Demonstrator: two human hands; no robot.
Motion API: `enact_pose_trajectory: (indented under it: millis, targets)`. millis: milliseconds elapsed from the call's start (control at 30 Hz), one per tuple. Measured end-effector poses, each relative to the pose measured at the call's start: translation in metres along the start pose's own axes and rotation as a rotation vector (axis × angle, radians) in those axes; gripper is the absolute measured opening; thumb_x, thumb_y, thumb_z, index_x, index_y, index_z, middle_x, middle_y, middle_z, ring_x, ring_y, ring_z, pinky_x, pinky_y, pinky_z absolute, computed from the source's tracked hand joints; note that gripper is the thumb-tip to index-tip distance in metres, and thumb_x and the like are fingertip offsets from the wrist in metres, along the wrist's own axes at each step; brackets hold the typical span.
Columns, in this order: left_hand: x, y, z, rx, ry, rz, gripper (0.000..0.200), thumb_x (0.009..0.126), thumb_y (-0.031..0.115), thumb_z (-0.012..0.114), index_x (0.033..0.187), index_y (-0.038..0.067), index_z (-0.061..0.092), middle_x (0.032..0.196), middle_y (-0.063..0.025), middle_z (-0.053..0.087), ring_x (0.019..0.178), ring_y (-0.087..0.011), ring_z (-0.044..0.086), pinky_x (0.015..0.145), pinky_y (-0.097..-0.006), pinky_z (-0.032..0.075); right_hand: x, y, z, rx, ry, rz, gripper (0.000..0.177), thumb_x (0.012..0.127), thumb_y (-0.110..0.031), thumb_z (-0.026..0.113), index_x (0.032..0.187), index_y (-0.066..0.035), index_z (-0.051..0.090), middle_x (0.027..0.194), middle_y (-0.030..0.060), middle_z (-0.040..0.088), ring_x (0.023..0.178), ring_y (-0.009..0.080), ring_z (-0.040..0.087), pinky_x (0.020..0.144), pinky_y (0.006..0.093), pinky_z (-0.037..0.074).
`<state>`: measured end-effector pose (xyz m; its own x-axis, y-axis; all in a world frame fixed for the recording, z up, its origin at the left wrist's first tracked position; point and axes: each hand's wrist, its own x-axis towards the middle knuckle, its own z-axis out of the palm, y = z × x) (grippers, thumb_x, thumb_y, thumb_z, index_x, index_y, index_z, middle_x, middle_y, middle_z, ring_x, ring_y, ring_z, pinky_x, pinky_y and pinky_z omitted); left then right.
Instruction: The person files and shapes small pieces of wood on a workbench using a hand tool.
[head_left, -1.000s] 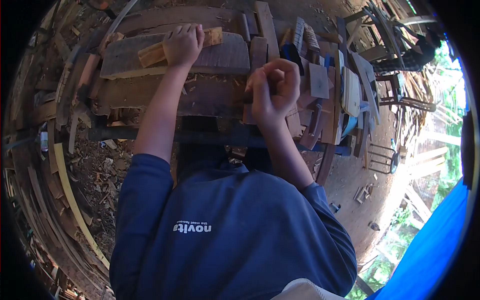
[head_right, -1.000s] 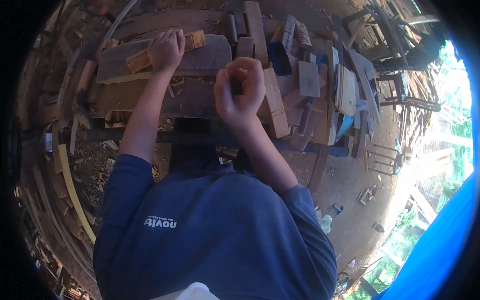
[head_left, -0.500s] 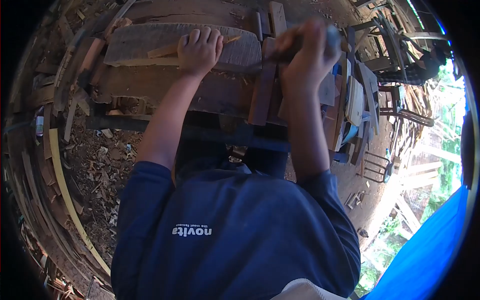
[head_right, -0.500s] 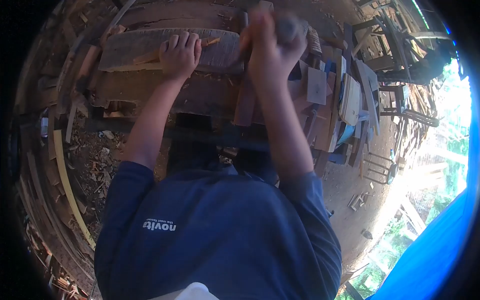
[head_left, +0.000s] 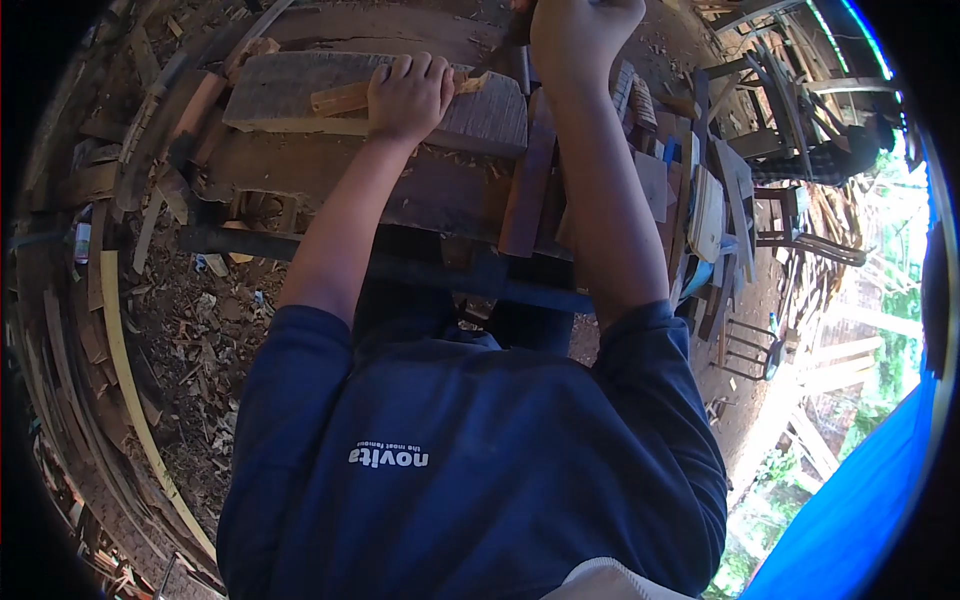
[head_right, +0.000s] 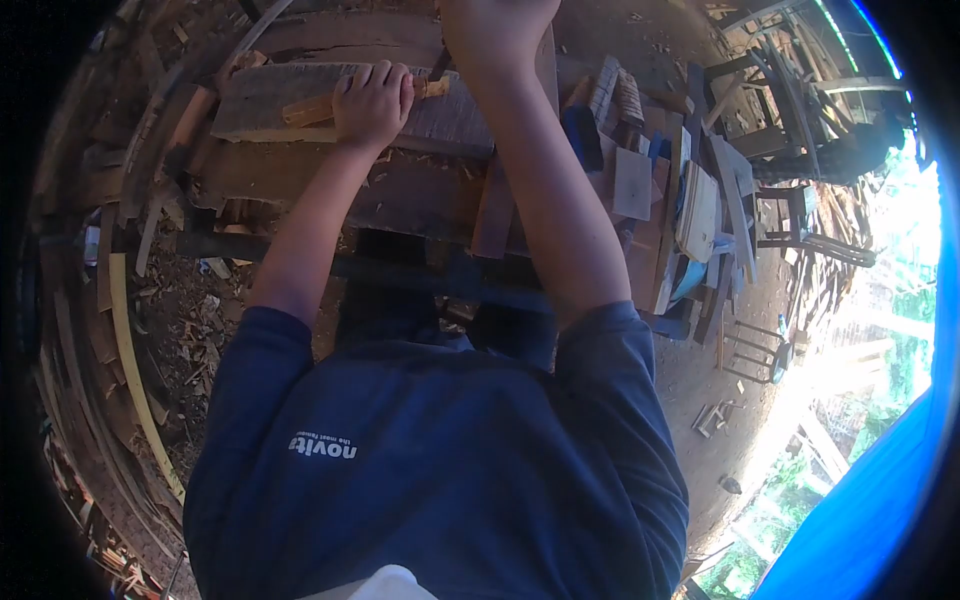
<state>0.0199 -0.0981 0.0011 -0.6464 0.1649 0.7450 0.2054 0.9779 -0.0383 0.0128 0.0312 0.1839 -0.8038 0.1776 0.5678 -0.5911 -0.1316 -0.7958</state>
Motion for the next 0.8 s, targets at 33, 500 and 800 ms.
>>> enact_pose_trajectory:
  millis: [33,500,800]
  targets:
    - [0.0,0.0,0.001,0.0,-0.004,0.002,0.017,0.094,0.03,0.051,0.087,0.017,0.06,0.083,0.0023,0.056,0.082,-0.0179,0.056,0.07,-0.0357,0.043,0.001,-0.001,0.002,0.016,-0.005,0.0,0.016,0.088,-0.006,0.063,0.074,-0.008,0.055,0.061,-0.0021,0.054,0.05,0.0066,0.049,0.048,0.0245,0.039]
    - [-0.003,-0.001,0.006,0.011,0.036,0.007,0.016,0.093,0.029,0.052,0.088,0.017,0.061,0.085,0.0028,0.057,0.084,-0.0177,0.056,0.07,-0.0362,0.043,0.002,0.001,0.005,-0.037,-0.144,-0.044,0.014,0.083,-0.004,0.062,0.08,-0.008,0.048,0.068,-0.002,0.051,0.058,0.0056,0.044,0.052,0.0249,0.037]
    - [-0.003,0.0,0.003,0.015,0.002,-0.009,0.016,0.092,0.03,0.051,0.089,0.018,0.062,0.086,0.0033,0.058,0.083,-0.0176,0.057,0.07,-0.0357,0.043,0.018,-0.011,-0.014,-0.304,-0.394,-0.005,0.024,0.085,-0.014,0.072,0.098,-0.002,0.056,0.077,0.0007,0.056,0.066,0.008,0.051,0.057,0.0241,0.04]
